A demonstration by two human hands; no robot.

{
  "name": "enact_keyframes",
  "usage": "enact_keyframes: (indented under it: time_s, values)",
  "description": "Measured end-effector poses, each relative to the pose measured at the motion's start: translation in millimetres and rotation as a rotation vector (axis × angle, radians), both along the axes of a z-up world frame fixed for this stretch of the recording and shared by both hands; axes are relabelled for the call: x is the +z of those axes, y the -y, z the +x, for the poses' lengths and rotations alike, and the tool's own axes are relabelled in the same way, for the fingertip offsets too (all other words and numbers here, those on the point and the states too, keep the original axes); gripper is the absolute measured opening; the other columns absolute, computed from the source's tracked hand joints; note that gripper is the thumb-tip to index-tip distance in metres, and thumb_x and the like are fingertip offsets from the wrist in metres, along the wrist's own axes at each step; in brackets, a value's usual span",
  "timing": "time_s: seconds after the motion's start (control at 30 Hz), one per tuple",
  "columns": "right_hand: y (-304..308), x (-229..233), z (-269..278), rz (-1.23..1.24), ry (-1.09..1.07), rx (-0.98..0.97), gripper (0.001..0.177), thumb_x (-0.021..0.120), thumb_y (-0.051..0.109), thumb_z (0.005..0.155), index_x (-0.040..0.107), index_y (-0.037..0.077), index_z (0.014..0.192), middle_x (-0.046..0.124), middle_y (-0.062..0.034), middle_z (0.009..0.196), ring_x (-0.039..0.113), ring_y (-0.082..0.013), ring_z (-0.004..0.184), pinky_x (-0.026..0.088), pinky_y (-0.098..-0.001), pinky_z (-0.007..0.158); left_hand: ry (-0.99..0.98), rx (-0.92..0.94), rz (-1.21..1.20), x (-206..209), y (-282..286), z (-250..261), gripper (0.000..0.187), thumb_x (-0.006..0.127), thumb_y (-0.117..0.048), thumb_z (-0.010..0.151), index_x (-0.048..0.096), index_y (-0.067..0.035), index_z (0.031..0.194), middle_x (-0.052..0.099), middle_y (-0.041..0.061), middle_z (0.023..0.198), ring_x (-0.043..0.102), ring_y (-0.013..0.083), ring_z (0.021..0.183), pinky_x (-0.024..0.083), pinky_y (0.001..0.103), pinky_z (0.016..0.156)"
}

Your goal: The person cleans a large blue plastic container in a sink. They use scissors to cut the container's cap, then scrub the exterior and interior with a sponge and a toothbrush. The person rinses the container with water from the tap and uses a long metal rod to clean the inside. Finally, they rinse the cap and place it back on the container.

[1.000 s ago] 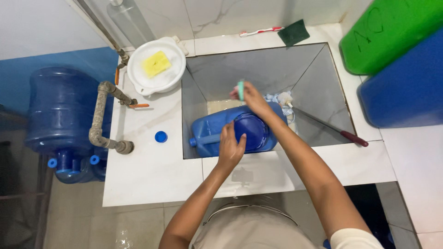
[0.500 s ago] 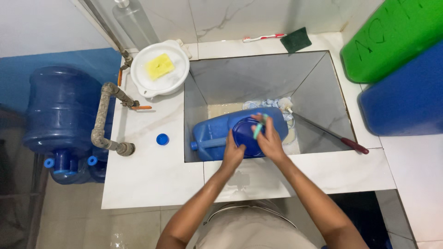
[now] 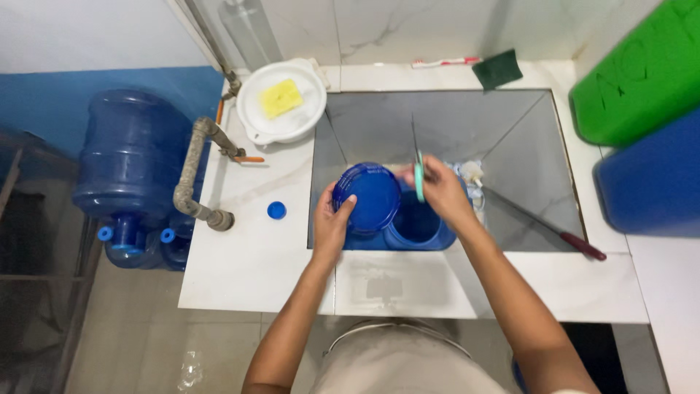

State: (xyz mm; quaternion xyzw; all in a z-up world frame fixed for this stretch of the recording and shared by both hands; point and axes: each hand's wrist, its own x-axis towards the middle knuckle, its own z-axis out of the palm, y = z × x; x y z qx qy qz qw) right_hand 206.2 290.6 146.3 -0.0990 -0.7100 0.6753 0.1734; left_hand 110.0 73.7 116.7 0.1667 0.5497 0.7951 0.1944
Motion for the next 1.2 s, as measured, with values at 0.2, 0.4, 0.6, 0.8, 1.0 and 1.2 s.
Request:
enact_keyframes:
  time_s: [0.2, 0.4, 0.6, 0.8, 1.0, 1.2]
  values:
    - [38.2, -15.2, 52.7, -0.580, 0.211, 0.547, 0.049, 0.064, 0.050, 0.096, 0.069, 0.002, 0.093, 0.076, -0.0208, 0.084, 0.038, -0.0044, 0.046, 0.029, -0.0205, 0.039, -0.181, -0.068, -0.201, 29.6, 2.2, -7.7, 0.045, 0.071, -0.015, 0.094, 0.059, 0.003, 0.134, 0.072, 0.011, 0.114, 0.068, 0.0137, 0.102, 0.056, 0.027, 0.091]
    - [37.5, -17.2, 60.0, -0.765, 0.208, 0.604, 0.056, 0.056, 0.056, 0.099, 0.066, 0.001, 0.091, 0.074, -0.0218, 0.079, 0.037, -0.0046, 0.044, 0.027, -0.0201, 0.036, -0.175, -0.131, -0.209, 45.1, -10.9, 5.9, 0.041, 0.070, -0.016, 0.095, 0.063, 0.003, 0.131, 0.074, 0.010, 0.111, 0.068, 0.0119, 0.099, 0.056, 0.026, 0.088]
    - [42.6, -22.4, 70.2, -0.795, 0.208, 0.489, 0.056, 0.053, 0.055, 0.102, 0.066, 0.003, 0.090, 0.066, -0.0112, 0.066, 0.035, -0.0039, 0.042, 0.024, -0.0202, 0.037, -0.165, -0.185, -0.160, 44.4, -21.2, 11.2, 0.044, 0.070, -0.016, 0.095, 0.060, 0.003, 0.133, 0.073, 0.010, 0.114, 0.068, 0.0124, 0.102, 0.056, 0.026, 0.090]
    - [25.4, -0.9, 57.5, -0.243, 0.220, 0.145, 0.035, 0.067, 0.035, 0.099, 0.067, 0.002, 0.088, 0.064, -0.0042, 0.066, 0.043, -0.0055, 0.051, 0.031, -0.0224, 0.045, -0.449, -0.117, -0.496, 52.9, -26.0, 30.2, 0.045, 0.074, -0.019, 0.091, 0.063, 0.000, 0.129, 0.076, 0.016, 0.108, 0.072, 0.0153, 0.097, 0.057, 0.028, 0.084]
    - [7.5, 55.9, 35.5, 0.612, -0.148, 0.039, 0.037, 0.073, 0.003, 0.078, 0.054, 0.001, 0.109, 0.055, -0.0150, 0.093, 0.057, -0.0306, 0.085, 0.050, -0.0399, 0.071, -0.406, -0.161, -0.516, 74.1, -31.9, 29.2, 0.042, 0.072, -0.019, 0.091, 0.064, 0.001, 0.127, 0.077, 0.015, 0.101, 0.072, 0.0168, 0.089, 0.058, 0.030, 0.077]
    - [-2.1, 60.2, 10.6, 0.889, -0.257, 0.262, 0.030, 0.073, -0.001, 0.077, 0.055, 0.005, 0.101, 0.061, -0.0126, 0.091, 0.062, -0.0357, 0.091, 0.050, -0.0456, 0.076, -0.500, -0.187, -0.674, 84.0, -23.0, 17.3, 0.042, 0.074, -0.018, 0.088, 0.065, 0.001, 0.124, 0.076, 0.018, 0.101, 0.075, 0.0268, 0.090, 0.057, 0.036, 0.078]
